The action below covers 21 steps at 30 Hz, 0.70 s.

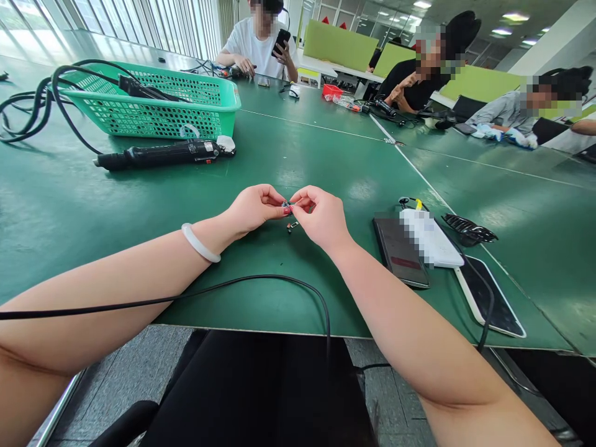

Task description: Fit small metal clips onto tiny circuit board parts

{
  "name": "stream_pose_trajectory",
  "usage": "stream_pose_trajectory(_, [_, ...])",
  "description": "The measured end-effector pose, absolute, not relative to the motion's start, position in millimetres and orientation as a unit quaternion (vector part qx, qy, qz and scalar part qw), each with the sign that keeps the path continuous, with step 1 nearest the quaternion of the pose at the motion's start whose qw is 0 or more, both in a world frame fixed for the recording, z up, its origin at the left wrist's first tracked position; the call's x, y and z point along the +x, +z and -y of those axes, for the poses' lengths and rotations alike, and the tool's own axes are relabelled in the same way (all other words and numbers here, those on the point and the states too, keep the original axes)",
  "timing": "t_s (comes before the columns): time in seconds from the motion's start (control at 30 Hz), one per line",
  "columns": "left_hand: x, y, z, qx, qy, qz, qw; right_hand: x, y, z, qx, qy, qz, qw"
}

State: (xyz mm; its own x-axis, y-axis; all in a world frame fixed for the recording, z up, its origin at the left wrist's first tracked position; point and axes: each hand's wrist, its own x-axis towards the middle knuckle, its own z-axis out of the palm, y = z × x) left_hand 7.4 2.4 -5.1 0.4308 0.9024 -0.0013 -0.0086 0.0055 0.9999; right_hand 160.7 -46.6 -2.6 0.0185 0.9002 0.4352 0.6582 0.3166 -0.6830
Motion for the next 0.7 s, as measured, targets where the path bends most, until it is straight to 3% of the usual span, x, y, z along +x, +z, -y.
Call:
stream_pose_trajectory(0.37, [7, -4, -3, 0.567, 0.377, -0.362, 0.637, 157, -4, 48, -0.563, 0.044, 0.719, 0.405])
stream_pose_trajectory(0.7, [7, -3, -4, 0.515, 0.372, -0.38, 0.672, 169, -1, 44, -0.571, 0.072, 0.699, 0.425])
